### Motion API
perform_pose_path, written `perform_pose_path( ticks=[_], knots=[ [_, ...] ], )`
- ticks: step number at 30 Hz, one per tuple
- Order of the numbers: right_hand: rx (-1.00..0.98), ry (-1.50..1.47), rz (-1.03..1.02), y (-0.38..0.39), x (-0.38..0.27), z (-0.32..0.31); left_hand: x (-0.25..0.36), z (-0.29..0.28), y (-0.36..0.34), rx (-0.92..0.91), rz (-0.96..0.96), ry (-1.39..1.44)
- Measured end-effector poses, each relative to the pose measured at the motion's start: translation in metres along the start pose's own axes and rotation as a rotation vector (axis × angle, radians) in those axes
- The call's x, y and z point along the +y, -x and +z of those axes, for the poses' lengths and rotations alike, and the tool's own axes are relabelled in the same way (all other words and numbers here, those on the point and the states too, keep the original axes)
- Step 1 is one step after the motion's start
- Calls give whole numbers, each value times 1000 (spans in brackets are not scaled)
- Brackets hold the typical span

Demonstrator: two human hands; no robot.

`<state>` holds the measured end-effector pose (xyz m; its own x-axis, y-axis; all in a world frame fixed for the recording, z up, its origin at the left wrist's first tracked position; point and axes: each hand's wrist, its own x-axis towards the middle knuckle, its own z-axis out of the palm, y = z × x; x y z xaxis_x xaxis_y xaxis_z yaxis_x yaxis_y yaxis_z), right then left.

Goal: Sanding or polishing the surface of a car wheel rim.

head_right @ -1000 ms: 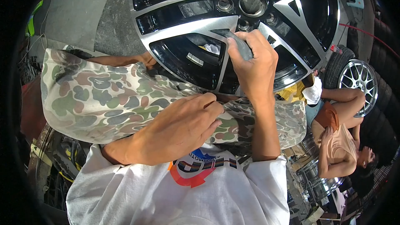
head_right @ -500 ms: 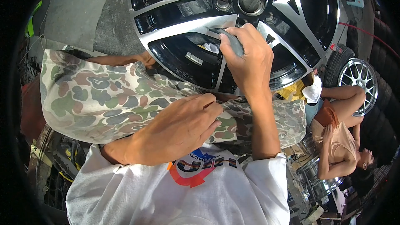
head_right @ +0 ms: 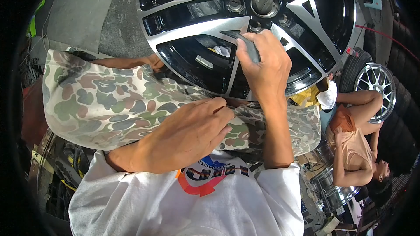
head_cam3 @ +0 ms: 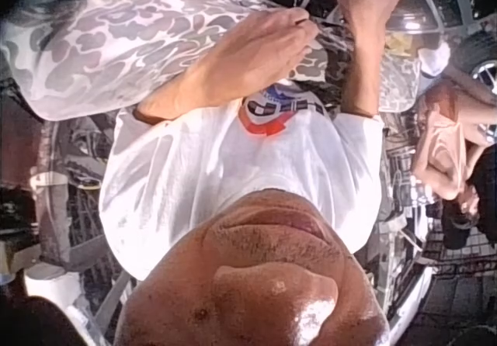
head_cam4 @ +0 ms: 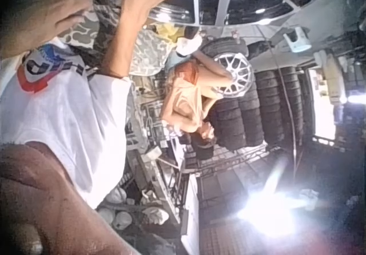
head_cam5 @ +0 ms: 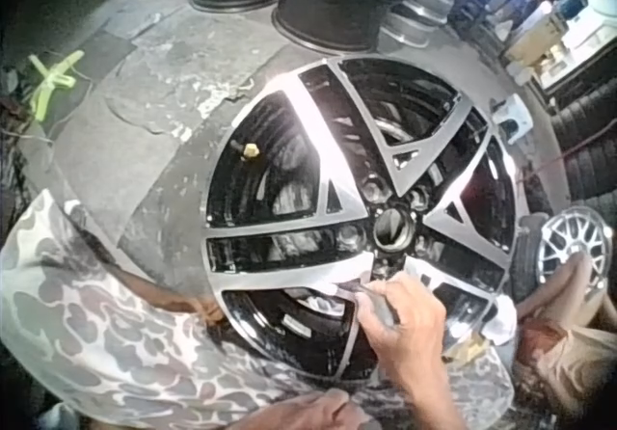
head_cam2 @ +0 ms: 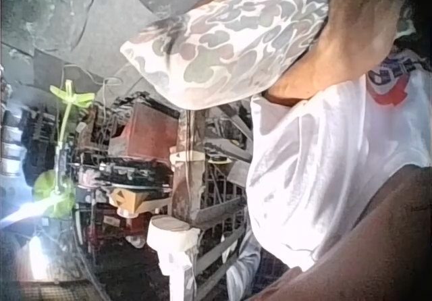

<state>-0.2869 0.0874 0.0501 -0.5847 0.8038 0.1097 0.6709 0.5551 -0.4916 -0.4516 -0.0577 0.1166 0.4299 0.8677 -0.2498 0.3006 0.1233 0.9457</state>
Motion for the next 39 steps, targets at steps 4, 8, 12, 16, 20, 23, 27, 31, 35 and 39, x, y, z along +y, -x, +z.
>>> perform_pose_path(
  ticks=[4, 8, 12, 16, 20, 23, 27, 31, 35, 39],
  knots=[
    [18, 9, -26, -1, -2, 5, 0, 4, 1, 49, 30, 7],
    [85, -33, -8, 1, -2, 4, 1, 2, 0, 50, 26, -6],
    [149, 22, 122, 7, -13, -3, 0, 3, 2, 68, 34, -12],
    [199, -12, 112, 15, -18, 11, 0, 1, 1, 48, 62, -29],
    [230, 8, 138, 16, -20, 21, 1, 3, 2, 71, 33, 6],
    [238, 37, 132, 16, -22, 22, 1, 2, 3, 58, 41, -18],
    [280, 100, 85, 12, -19, 29, 1, 5, 3, 73, 30, -4],
    [280, 128, 91, 18, -21, 33, 0, 3, 2, 51, 27, -44],
    [273, 136, 38, 14, -20, 30, 3, 2, 3, 53, 46, -80],
    [183, 137, 20, 20, -21, 28, 0, 4, 3, 81, 41, -45]
  ],
)
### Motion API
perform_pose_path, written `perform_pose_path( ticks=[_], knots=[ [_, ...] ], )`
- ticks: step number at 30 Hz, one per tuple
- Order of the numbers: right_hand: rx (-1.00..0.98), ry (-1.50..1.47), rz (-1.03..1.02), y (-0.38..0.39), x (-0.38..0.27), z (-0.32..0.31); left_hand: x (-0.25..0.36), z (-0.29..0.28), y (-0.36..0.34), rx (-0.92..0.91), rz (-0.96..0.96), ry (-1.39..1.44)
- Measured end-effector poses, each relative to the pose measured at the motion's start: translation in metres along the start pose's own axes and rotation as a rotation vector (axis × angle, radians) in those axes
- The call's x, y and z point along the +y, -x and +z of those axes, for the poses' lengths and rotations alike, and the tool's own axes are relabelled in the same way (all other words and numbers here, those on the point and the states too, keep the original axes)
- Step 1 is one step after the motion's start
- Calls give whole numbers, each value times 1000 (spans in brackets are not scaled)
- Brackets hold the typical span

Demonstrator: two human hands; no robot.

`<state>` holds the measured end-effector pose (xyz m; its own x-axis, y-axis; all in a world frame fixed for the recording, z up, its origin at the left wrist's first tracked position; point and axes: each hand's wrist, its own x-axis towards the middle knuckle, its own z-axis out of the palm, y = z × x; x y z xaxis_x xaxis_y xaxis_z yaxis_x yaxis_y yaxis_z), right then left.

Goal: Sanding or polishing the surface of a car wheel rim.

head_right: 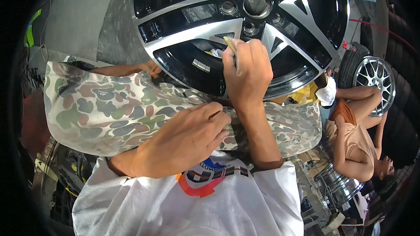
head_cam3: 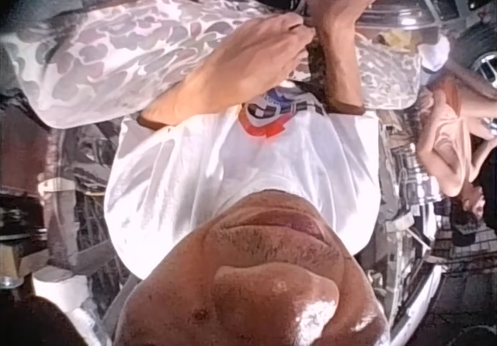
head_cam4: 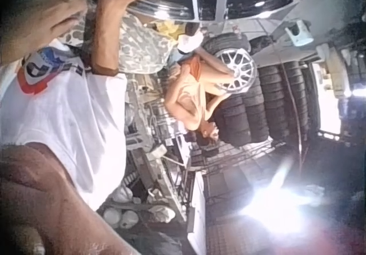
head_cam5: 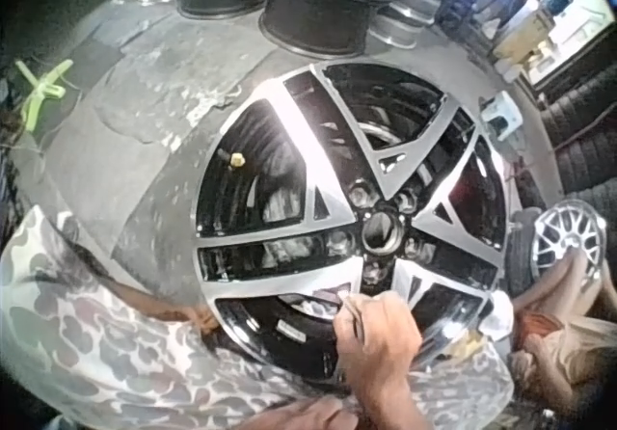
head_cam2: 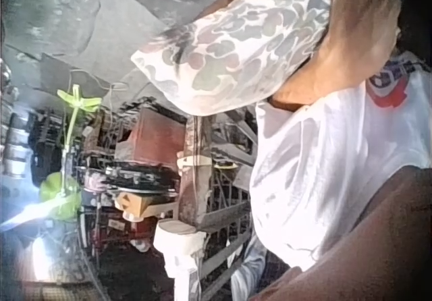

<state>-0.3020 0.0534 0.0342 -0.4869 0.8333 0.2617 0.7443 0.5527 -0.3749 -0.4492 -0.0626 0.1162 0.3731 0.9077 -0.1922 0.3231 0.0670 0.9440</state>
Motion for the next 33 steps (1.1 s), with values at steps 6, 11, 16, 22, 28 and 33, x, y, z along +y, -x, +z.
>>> perform_pose_path(
  ticks=[6, 11, 16, 22, 28, 33],
  knots=[
    [-32, -26, 24, 3, 0, 0, 1, 0, -1, -38, -3, -30],
    [-18, 17, 1, -3, 0, -2, 1, 2, -2, -23, -32, 18],
    [-33, -5, -9, -1, 1, -1, 1, 1, -2, -37, -50, 26],
    [-36, -21, -41, -5, 3, -5, 2, -2, -1, -74, -27, 22],
    [-45, -2, -20, -7, 3, -6, 2, -1, -1, -63, -6, -2],
    [-55, -26, -39, -5, 5, -5, 1, -1, 1, -36, -14, 2]
  ],
)
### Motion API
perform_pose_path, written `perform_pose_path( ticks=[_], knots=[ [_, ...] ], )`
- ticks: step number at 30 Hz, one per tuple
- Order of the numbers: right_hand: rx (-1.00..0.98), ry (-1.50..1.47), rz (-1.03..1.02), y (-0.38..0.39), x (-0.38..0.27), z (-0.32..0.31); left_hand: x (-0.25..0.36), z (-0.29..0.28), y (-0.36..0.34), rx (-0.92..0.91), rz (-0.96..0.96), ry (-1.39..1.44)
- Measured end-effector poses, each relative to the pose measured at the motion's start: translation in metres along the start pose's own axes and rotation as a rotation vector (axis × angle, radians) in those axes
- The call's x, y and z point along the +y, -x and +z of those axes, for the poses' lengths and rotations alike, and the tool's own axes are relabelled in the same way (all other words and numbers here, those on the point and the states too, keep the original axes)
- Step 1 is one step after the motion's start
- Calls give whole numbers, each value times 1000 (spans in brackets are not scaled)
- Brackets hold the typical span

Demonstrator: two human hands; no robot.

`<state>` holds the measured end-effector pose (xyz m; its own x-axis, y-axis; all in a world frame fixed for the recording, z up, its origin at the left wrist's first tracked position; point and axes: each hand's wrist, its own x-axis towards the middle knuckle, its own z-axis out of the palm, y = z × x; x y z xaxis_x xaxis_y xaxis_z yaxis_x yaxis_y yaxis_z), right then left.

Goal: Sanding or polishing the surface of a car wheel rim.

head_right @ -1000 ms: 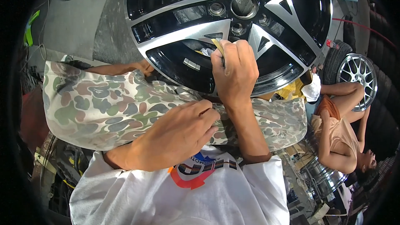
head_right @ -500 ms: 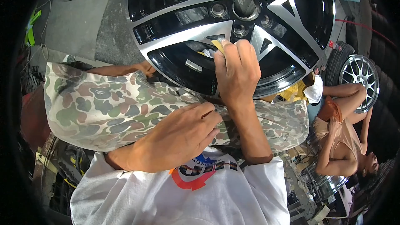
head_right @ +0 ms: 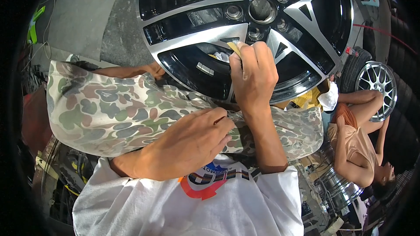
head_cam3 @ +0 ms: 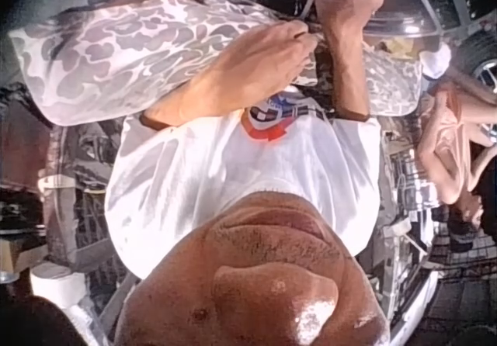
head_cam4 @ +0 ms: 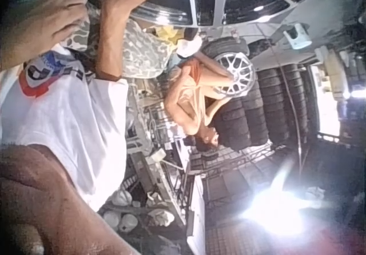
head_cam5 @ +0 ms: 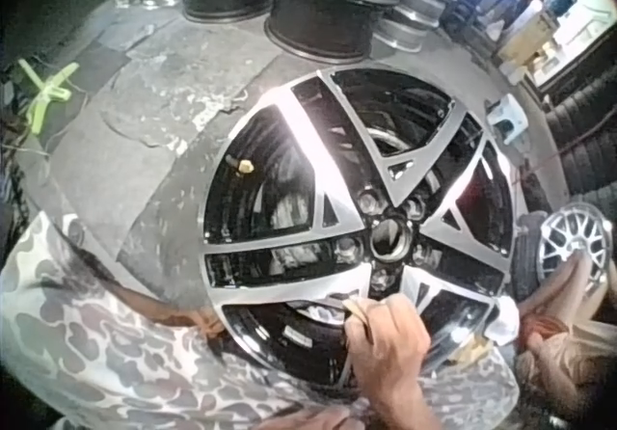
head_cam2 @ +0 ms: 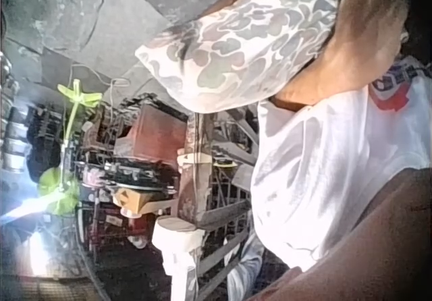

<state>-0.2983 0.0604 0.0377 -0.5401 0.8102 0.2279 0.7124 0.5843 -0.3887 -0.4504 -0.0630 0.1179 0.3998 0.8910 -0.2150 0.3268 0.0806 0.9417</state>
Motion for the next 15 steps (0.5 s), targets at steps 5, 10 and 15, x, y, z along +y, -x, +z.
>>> perform_pose_path(
  ticks=[5, 10, 15],
  knots=[
    [-20, -11, -11, -6, 4, -2, 1, 0, -3, -26, 31, -64],
    [-2, 5, 2, -7, 3, -1, 1, 0, -2, -7, 31, -41],
    [86, -110, 3, -6, 2, -16, 2, 2, -3, 8, 29, -4]
  ],
)
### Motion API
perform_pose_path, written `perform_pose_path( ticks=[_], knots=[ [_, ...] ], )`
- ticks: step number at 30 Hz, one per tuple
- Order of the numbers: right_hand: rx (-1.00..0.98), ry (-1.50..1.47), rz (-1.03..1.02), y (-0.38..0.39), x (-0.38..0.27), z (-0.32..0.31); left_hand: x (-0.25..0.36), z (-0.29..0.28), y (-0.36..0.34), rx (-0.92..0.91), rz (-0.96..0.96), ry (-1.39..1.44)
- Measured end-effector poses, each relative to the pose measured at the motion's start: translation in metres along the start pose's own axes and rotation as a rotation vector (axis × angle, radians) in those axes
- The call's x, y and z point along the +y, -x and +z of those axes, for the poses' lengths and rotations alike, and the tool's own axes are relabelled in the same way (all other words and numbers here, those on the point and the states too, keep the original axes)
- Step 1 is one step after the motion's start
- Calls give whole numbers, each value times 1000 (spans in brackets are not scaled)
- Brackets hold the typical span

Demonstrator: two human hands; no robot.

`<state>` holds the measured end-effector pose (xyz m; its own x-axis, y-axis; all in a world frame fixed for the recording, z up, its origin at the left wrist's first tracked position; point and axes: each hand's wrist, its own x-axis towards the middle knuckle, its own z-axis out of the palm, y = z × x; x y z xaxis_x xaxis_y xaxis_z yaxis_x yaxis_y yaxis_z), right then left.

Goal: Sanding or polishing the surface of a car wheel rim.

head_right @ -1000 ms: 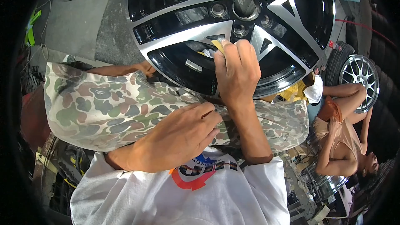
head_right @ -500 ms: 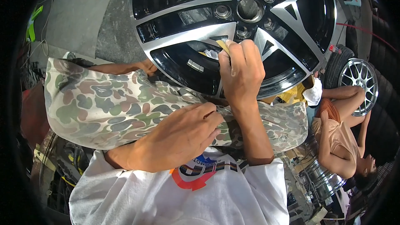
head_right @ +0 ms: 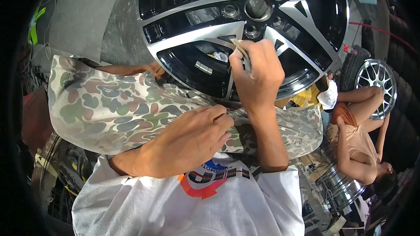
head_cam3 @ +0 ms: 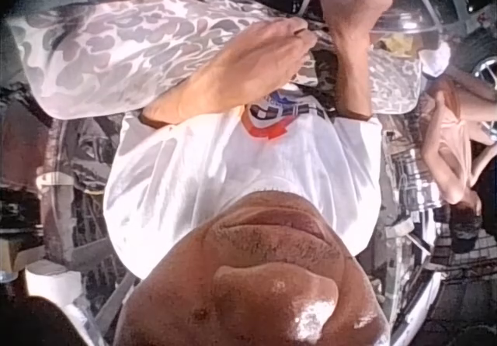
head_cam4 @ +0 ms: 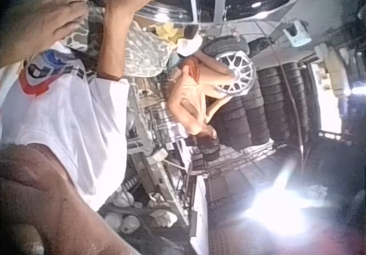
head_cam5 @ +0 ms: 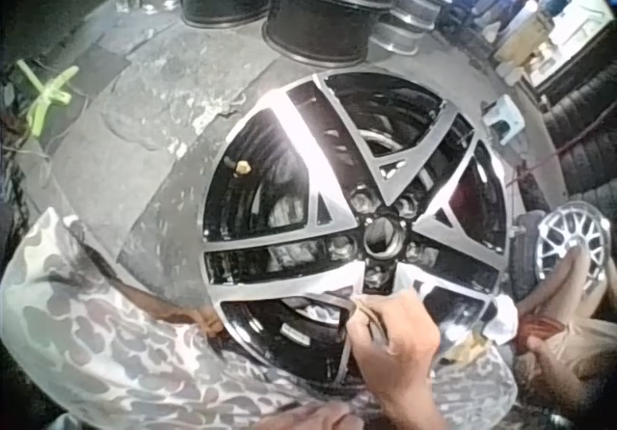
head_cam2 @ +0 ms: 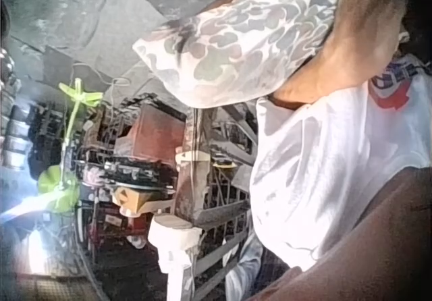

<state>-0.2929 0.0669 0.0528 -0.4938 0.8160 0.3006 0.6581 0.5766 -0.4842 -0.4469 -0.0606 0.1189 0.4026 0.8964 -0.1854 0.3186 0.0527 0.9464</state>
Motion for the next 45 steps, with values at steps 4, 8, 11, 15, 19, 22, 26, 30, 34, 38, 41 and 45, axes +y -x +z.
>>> perform_pose_path(
  ticks=[4, 8, 11, 15, 19, 22, 26, 30, 34, 38, 41, 45],
  knots=[
    [110, 4, 108, 3, -4, -20, 1, 5, -1, 10, -48, -2],
    [54, -100, 364, 30, 7, -35, -8, 16, -6, 143, -58, -10],
    [-17, -145, 336, 51, 15, -46, -24, 13, -18, 241, -76, -43],
    [37, -225, 255, 61, 3, -52, -42, 6, -27, 459, -136, -164],
    [89, -472, 348, 75, 3, -53, -44, 0, -36, 568, -142, -168],
    [133, -559, 449, 80, 6, -56, -51, 0, -44, 598, -124, -241],
    [54, -695, 647, 83, 6, -62, -59, 0, -56, 618, -121, -315],
    [131, -854, 772, 84, 4, -56, -59, 1, -67, 616, -111, -362],
    [112, -838, 763, 88, 10, -54, -67, 4, -73, 605, -103, -397],
    [49, -851, 805, 86, 8, -57, -72, 4, -75, 617, -90, -451],
    [82, -977, 795, 84, 5, -55, -74, 4, -76, 631, -75, -455],
    [72, -950, 764, 85, 7, -54, -72, 5, -74, 640, -110, -477]
  ],
)
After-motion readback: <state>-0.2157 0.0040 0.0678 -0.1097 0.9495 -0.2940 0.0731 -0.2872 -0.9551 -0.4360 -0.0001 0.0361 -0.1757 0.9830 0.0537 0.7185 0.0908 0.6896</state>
